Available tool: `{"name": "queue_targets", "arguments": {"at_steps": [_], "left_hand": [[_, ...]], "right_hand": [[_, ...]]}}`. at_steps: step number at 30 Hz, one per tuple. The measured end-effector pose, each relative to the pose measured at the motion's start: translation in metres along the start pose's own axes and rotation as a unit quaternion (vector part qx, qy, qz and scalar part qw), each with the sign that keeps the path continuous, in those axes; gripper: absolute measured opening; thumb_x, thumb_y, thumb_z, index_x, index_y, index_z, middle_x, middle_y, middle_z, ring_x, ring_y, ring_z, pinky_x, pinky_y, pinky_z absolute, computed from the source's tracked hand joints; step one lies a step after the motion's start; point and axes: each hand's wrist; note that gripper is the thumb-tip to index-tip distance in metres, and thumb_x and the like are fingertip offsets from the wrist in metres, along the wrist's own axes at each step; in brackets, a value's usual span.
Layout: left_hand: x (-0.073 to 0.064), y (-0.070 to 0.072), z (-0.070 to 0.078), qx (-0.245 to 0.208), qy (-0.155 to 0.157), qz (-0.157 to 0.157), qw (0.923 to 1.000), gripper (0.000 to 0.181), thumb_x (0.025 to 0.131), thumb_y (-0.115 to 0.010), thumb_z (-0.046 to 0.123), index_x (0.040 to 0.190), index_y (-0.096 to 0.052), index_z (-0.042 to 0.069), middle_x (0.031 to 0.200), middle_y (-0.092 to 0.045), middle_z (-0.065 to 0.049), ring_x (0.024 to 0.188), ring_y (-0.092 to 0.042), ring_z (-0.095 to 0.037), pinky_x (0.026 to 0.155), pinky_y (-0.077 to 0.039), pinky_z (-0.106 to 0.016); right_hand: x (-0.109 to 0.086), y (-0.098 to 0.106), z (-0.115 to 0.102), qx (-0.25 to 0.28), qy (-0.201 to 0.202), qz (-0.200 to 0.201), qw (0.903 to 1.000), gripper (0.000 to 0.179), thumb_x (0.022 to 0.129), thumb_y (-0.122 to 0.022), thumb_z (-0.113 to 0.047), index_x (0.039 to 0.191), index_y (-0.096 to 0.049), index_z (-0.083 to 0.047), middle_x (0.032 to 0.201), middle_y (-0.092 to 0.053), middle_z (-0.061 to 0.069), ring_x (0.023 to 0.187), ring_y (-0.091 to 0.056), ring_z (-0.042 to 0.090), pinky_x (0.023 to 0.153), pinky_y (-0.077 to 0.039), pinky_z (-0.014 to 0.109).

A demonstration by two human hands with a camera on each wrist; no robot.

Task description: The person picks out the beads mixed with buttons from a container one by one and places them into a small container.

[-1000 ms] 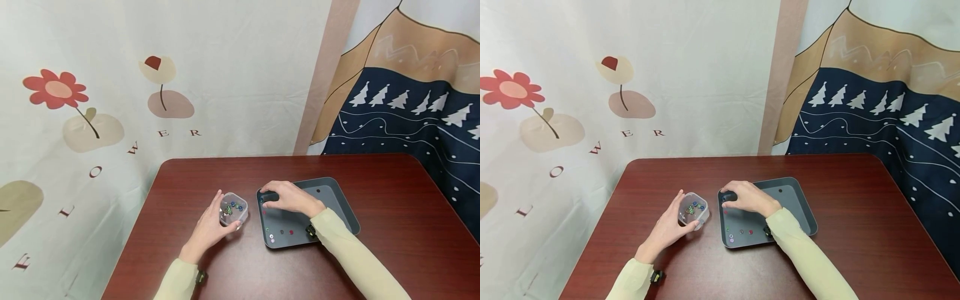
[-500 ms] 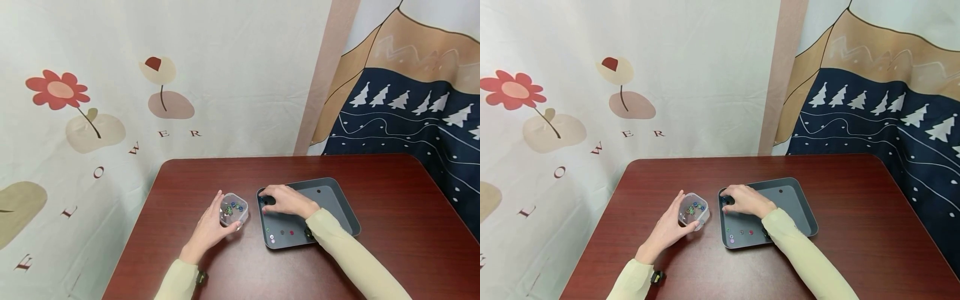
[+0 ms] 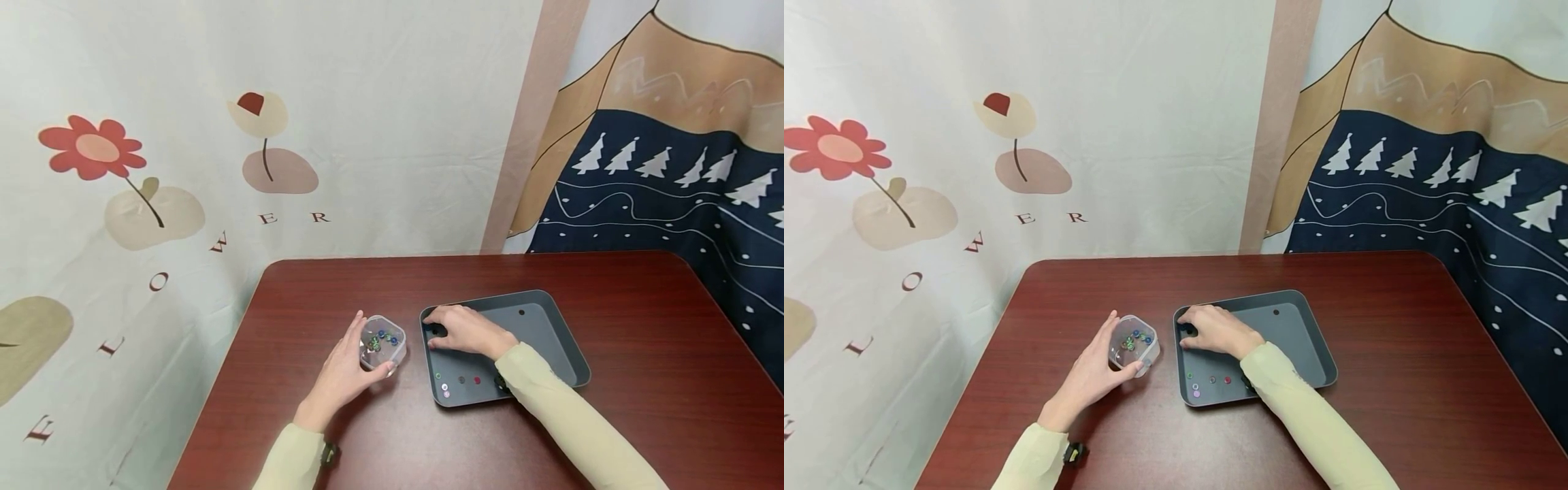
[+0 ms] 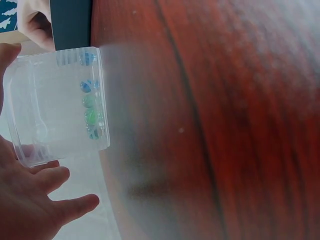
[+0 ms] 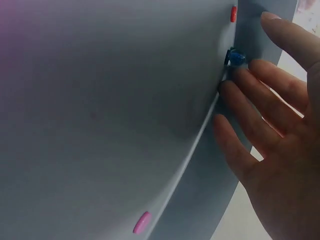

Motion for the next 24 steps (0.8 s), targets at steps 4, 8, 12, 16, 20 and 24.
{"name": "queue_targets", "arguments": {"at_steps": [4, 8, 12, 16, 20, 24], "left_hand": [[0.0006, -0.0005, -0.0006, 0.000, 0.000, 0.000, 1.0000, 0.105, 0.081, -0.080, 0.059, 0.161, -0.035, 0.008, 0.171, -0.025, -0.007, 0.147, -0.041, -0.036, 0.112, -0.039, -0.060], [0.0011, -0.0009, -0.0012, 0.000, -0.002, 0.002, 1.0000, 0.104, 0.081, -0.080, 0.059, 0.161, -0.035, 0.008, 0.170, -0.026, -0.008, 0.147, -0.041, -0.036, 0.112, -0.039, -0.060], [0.0012, -0.0009, -0.0013, -0.001, -0.001, 0.003, 1.0000, 0.104, 0.081, -0.080, 0.058, 0.161, -0.035, 0.009, 0.170, -0.026, -0.007, 0.147, -0.041, -0.036, 0.112, -0.039, -0.060], [0.0012, -0.0009, -0.0013, -0.003, 0.000, 0.002, 1.0000, 0.104, 0.081, -0.081, 0.058, 0.161, -0.035, 0.009, 0.170, -0.025, -0.006, 0.147, -0.041, -0.036, 0.112, -0.039, -0.060], [0.0010, -0.0005, -0.0010, -0.001, 0.001, 0.002, 1.0000, 0.104, 0.081, -0.080, 0.058, 0.161, -0.035, 0.009, 0.171, -0.025, -0.005, 0.147, -0.041, -0.036, 0.112, -0.039, -0.060], [0.0000, -0.0001, -0.0003, 0.001, 0.002, 0.003, 1.0000, 0.105, 0.081, -0.080, 0.059, 0.161, -0.035, 0.010, 0.171, -0.025, -0.004, 0.147, -0.042, -0.035, 0.112, -0.040, -0.060]], "right_hand": [[0.0006, -0.0020, 0.0010, -0.016, 0.002, 0.000, 0.9999, 0.045, 0.093, -0.078, -0.032, 0.131, -0.071, -0.008, 0.134, -0.067, 0.009, 0.124, -0.063, 0.022, 0.104, -0.051, 0.041], [0.0008, -0.0034, 0.0015, -0.020, 0.004, 0.002, 0.9998, 0.043, 0.094, -0.078, -0.030, 0.129, -0.072, -0.007, 0.133, -0.067, 0.009, 0.126, -0.061, 0.025, 0.105, -0.049, 0.043], [0.0010, -0.0057, 0.0020, -0.023, 0.003, 0.007, 0.9997, 0.039, 0.094, -0.078, -0.030, 0.127, -0.073, -0.010, 0.129, -0.068, 0.006, 0.124, -0.061, 0.024, 0.105, -0.050, 0.042], [0.0013, -0.0080, 0.0025, -0.022, 0.006, 0.015, 0.9996, 0.035, 0.095, -0.078, -0.028, 0.125, -0.074, -0.011, 0.125, -0.068, 0.004, 0.120, -0.062, 0.021, 0.102, -0.050, 0.040], [0.0010, -0.0088, 0.0019, -0.022, 0.006, 0.020, 0.9996, 0.030, 0.095, -0.078, -0.024, 0.122, -0.075, -0.012, 0.123, -0.068, 0.003, 0.118, -0.062, 0.020, 0.101, -0.051, 0.039], [0.0001, -0.0094, 0.0015, -0.024, 0.013, 0.025, 0.9993, 0.026, 0.093, -0.079, -0.020, 0.118, -0.076, -0.012, 0.118, -0.069, 0.002, 0.115, -0.062, 0.020, 0.098, -0.052, 0.040]]}}
Point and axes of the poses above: each hand's wrist, its own x-axis towards the middle knuckle, its own y-axis out of the back of the hand, z = x × y
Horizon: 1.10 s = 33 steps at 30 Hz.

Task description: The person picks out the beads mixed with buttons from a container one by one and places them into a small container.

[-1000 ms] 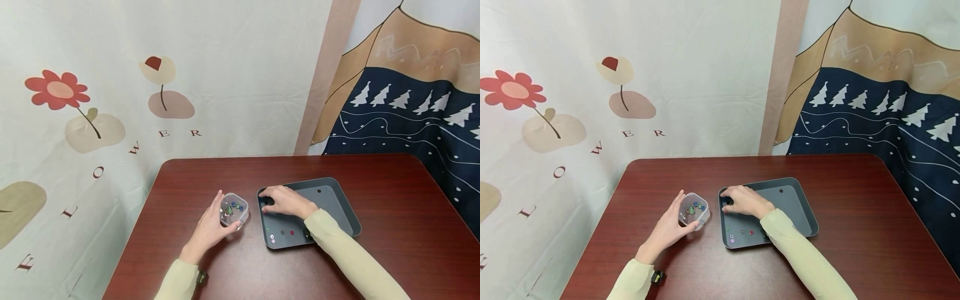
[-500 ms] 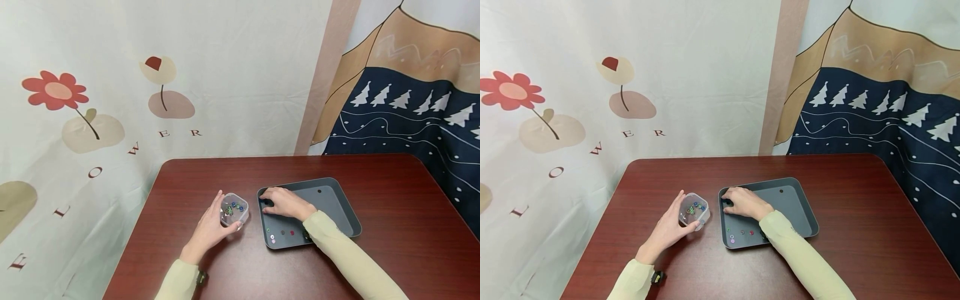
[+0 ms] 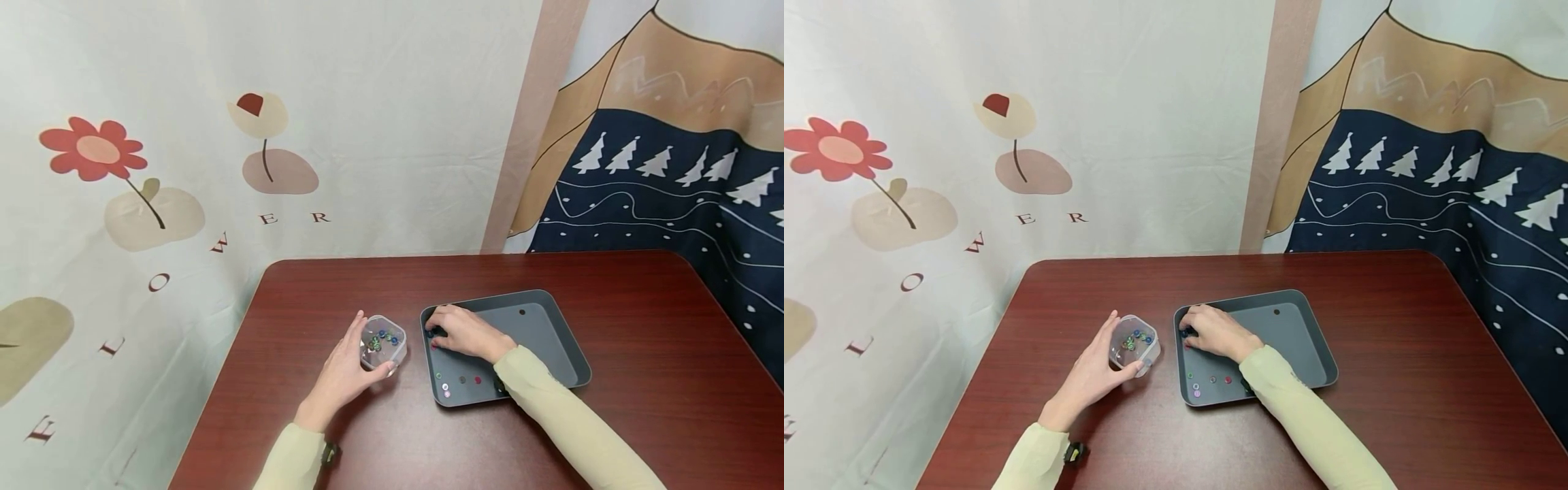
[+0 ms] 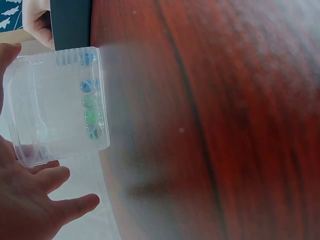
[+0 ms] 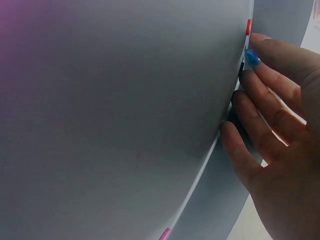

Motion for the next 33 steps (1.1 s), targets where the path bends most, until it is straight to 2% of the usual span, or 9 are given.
{"name": "queue_targets", "arguments": {"at_steps": [13, 23, 33], "left_hand": [[-0.002, 0.001, 0.001, -0.003, 0.007, -0.004, 1.0000, 0.105, 0.081, -0.080, 0.060, 0.162, -0.034, 0.011, 0.171, -0.023, -0.003, 0.147, -0.041, -0.036, 0.111, -0.039, -0.062], [-0.002, 0.000, -0.001, 0.003, -0.008, 0.005, 0.9999, 0.106, 0.081, -0.079, 0.061, 0.160, -0.035, 0.008, 0.170, -0.026, -0.009, 0.143, -0.045, -0.038, 0.109, -0.041, -0.063], [-0.002, 0.002, 0.001, -0.002, 0.003, -0.004, 1.0000, 0.106, 0.081, -0.079, 0.060, 0.162, -0.033, 0.010, 0.171, -0.024, -0.004, 0.145, -0.043, -0.036, 0.111, -0.039, -0.062]], "right_hand": [[0.001, -0.003, 0.000, -0.031, 0.027, 0.010, 0.9991, 0.013, 0.094, -0.078, -0.021, 0.106, -0.077, -0.016, 0.107, -0.068, -0.002, 0.102, -0.062, 0.015, 0.090, -0.054, 0.036], [0.001, -0.003, 0.002, -0.021, 0.021, 0.009, 0.9995, 0.014, 0.095, -0.077, -0.021, 0.108, -0.078, -0.016, 0.108, -0.069, -0.003, 0.103, -0.063, 0.014, 0.091, -0.055, 0.036], [-0.004, 0.009, -0.001, -0.002, 0.022, 0.025, 0.9994, 0.016, 0.095, -0.078, -0.021, 0.109, -0.077, -0.015, 0.108, -0.069, -0.003, 0.103, -0.065, 0.015, 0.092, -0.054, 0.037]]}}
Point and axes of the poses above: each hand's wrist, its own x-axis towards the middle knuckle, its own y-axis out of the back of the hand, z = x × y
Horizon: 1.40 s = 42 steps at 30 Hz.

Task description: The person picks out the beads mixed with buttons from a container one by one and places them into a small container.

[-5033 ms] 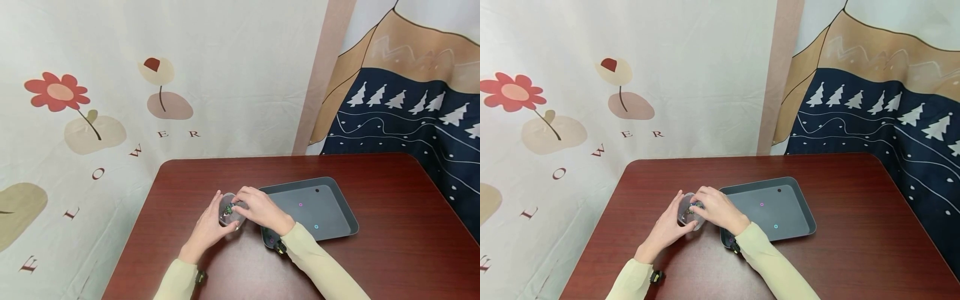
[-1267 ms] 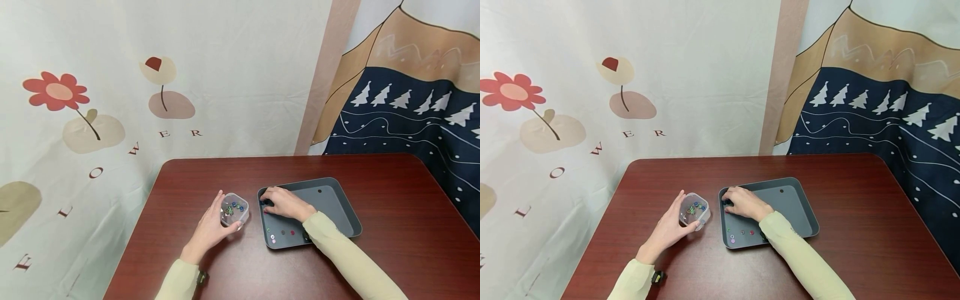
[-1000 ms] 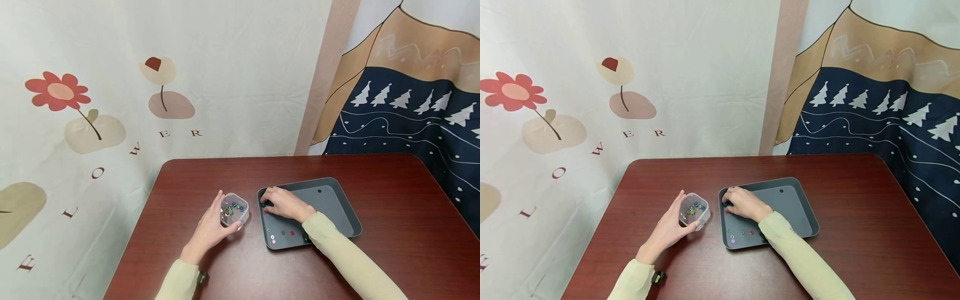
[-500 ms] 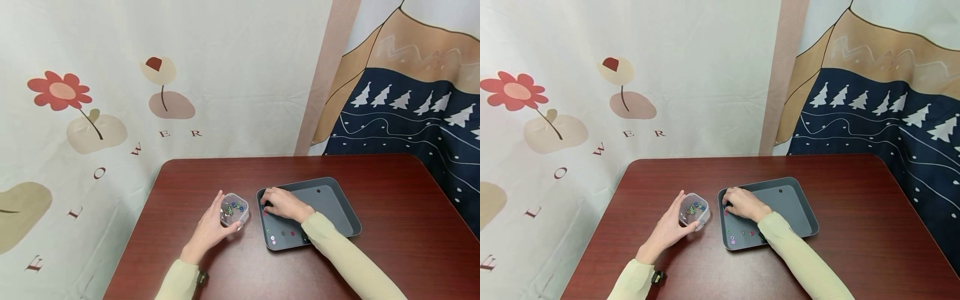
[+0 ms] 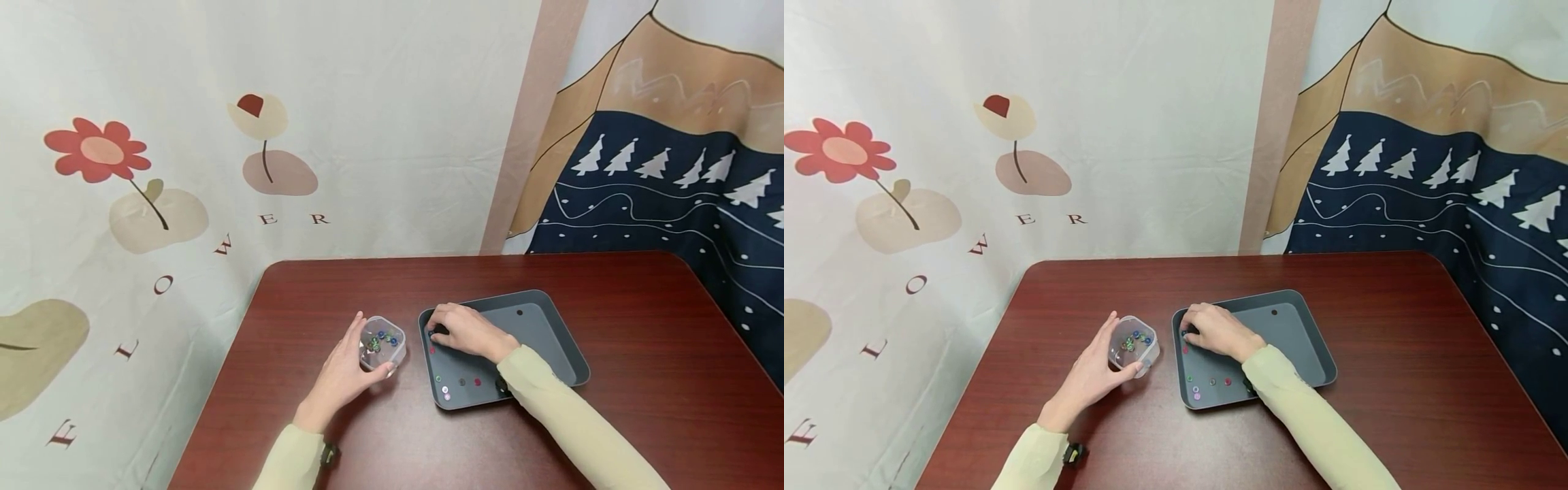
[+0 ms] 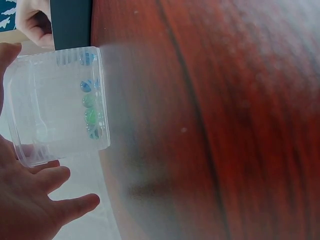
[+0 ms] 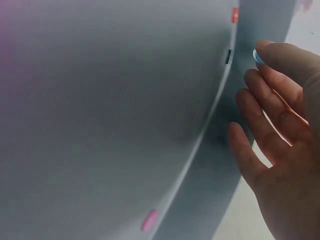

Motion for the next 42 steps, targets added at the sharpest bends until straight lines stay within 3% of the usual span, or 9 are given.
{"name": "queue_targets", "arguments": {"at_steps": [14, 23, 35, 42], "left_hand": [[0.000, 0.001, 0.001, 0.001, -0.010, 0.007, 0.9999, 0.103, 0.081, -0.080, 0.059, 0.160, -0.036, 0.008, 0.170, -0.026, -0.008, 0.144, -0.044, -0.038, 0.109, -0.042, -0.061], [0.001, 0.001, 0.002, 0.001, -0.010, 0.004, 0.9999, 0.105, 0.082, -0.079, 0.061, 0.161, -0.034, 0.008, 0.170, -0.026, -0.009, 0.144, -0.044, -0.039, 0.109, -0.041, -0.062], [-0.001, 0.001, 0.002, -0.003, -0.006, 0.004, 1.0000, 0.104, 0.082, -0.079, 0.060, 0.160, -0.035, 0.007, 0.170, -0.025, -0.008, 0.145, -0.043, -0.039, 0.109, -0.041, -0.062], [-0.002, 0.001, 0.002, -0.005, -0.011, 0.007, 0.9999, 0.103, 0.082, -0.079, 0.059, 0.159, -0.036, 0.006, 0.170, -0.026, -0.009, 0.146, -0.042, -0.039, 0.109, -0.040, -0.062]], "right_hand": [[-0.002, 0.020, -0.016, 0.030, 0.019, 0.063, 0.9974, 0.015, 0.095, -0.078, -0.022, 0.108, -0.075, -0.015, 0.107, -0.068, -0.004, 0.101, -0.065, 0.015, 0.088, -0.055, 0.034], [-0.001, 0.021, -0.034, 0.054, 0.048, 0.089, 0.9935, 0.015, 0.095, -0.077, -0.021, 0.108, -0.075, -0.015, 0.108, -0.068, -0.003, 0.103, -0.066, 0.020, 0.090, -0.056, 0.035], [0.006, 0.022, -0.060, 0.049, 0.059, 0.138, 0.9875, 0.012, 0.094, -0.078, -0.022, 0.105, -0.076, -0.016, 0.107, -0.070, -0.004, 0.100, -0.063, 0.012, 0.085, -0.056, 0.030], [0.012, 0.017, -0.070, 0.056, 0.070, 0.141, 0.9859, 0.015, 0.095, -0.078, -0.023, 0.106, -0.076, -0.013, 0.106, -0.070, -0.003, 0.100, -0.064, 0.014, 0.085, -0.055, 0.031]]}}
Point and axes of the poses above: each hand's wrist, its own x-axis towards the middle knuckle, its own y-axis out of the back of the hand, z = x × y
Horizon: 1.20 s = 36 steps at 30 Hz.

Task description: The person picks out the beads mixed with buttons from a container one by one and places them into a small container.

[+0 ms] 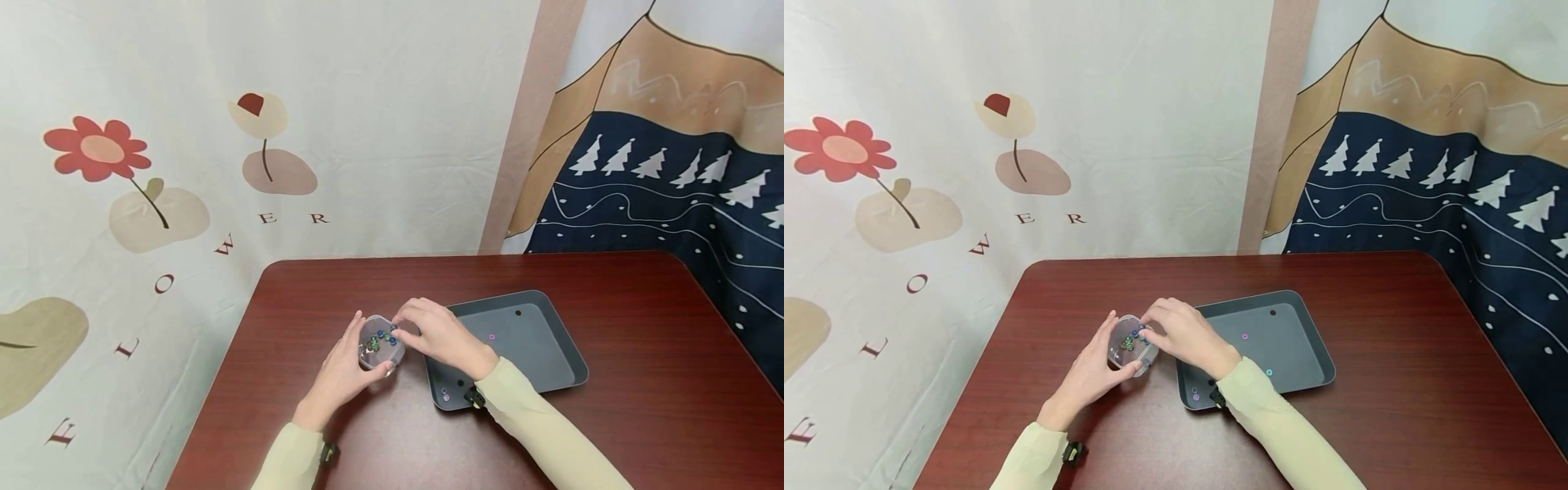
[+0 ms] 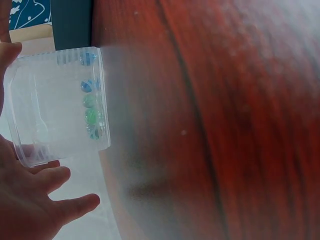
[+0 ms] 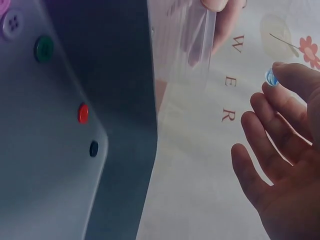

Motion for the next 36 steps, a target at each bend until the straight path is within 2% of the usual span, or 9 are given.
{"name": "queue_targets", "arguments": {"at_steps": [8, 13, 20, 25, 30, 36], "left_hand": [[0.000, 0.000, -0.001, 0.002, -0.003, 0.000, 1.0000, 0.102, 0.083, -0.080, 0.057, 0.159, -0.036, 0.004, 0.170, -0.026, -0.010, 0.147, -0.039, -0.038, 0.110, -0.040, -0.061], [0.000, 0.000, 0.000, 0.002, -0.001, -0.003, 1.0000, 0.102, 0.083, -0.080, 0.056, 0.160, -0.035, 0.005, 0.170, -0.026, -0.009, 0.148, -0.039, -0.038, 0.110, -0.040, -0.062], [0.000, -0.002, 0.000, 0.007, -0.005, 0.001, 1.0000, 0.103, 0.083, -0.079, 0.058, 0.160, -0.035, 0.005, 0.170, -0.026, -0.009, 0.146, -0.041, -0.039, 0.108, -0.041, -0.063], [0.000, -0.003, 0.001, 0.007, -0.011, 0.007, 0.9999, 0.102, 0.083, -0.079, 0.058, 0.159, -0.035, 0.005, 0.169, -0.027, -0.010, 0.146, -0.041, -0.040, 0.108, -0.041, -0.063], [0.001, -0.001, 0.002, 0.005, -0.006, -0.003, 1.0000, 0.103, 0.084, -0.079, 0.058, 0.161, -0.033, 0.006, 0.170, -0.025, -0.011, 0.146, -0.040, -0.041, 0.110, -0.039, -0.063], [0.001, 0.004, 0.004, 0.014, 0.004, -0.034, 0.9993, 0.112, 0.084, -0.075, 0.063, 0.164, -0.024, 0.003, 0.172, -0.017, -0.013, 0.155, -0.025, -0.037, 0.116, -0.031, -0.063]], "right_hand": [[0.006, -0.011, -0.004, -0.012, 0.004, -0.033, 0.9994, 0.020, 0.096, -0.076, -0.026, 0.109, -0.077, -0.010, 0.108, -0.070, -0.002, 0.095, -0.063, 0.015, 0.081, -0.054, 0.031], [0.008, -0.014, -0.007, -0.027, 0.001, -0.050, 0.9984, 0.018, 0.096, -0.077, -0.025, 0.108, -0.077, -0.012, 0.109, -0.070, -0.001, 0.097, -0.064, 0.016, 0.082, -0.055, 0.033], [0.007, -0.018, -0.005, -0.066, 0.019, -0.058, 0.9960, 0.018, 0.093, -0.080, -0.023, 0.108, -0.078, -0.013, 0.107, -0.070, -0.002, 0.097, -0.066, 0.017, 0.086, -0.056, 0.037], [0.004, -0.014, -0.004, -0.078, 0.018, -0.059, 0.9950, 0.020, 0.093, -0.079, -0.024, 0.111, -0.078, -0.014, 0.111, -0.071, -0.002, 0.102, -0.066, 0.019, 0.088, -0.055, 0.040], [0.002, -0.006, -0.003, -0.063, -0.003, -0.055, 0.9965, 0.021, 0.094, -0.079, -0.025, 0.113, -0.078, -0.016, 0.113, -0.070, -0.002, 0.105, -0.065, 0.019, 0.091, -0.053, 0.043], [-0.008, 0.011, -0.003, -0.035, -0.038, -0.027, 0.9983, 0.023, 0.094, -0.078, -0.024, 0.114, -0.078, -0.014, 0.117, -0.070, 0.000, 0.110, -0.064, 0.021, 0.095, -0.052, 0.045]]}}
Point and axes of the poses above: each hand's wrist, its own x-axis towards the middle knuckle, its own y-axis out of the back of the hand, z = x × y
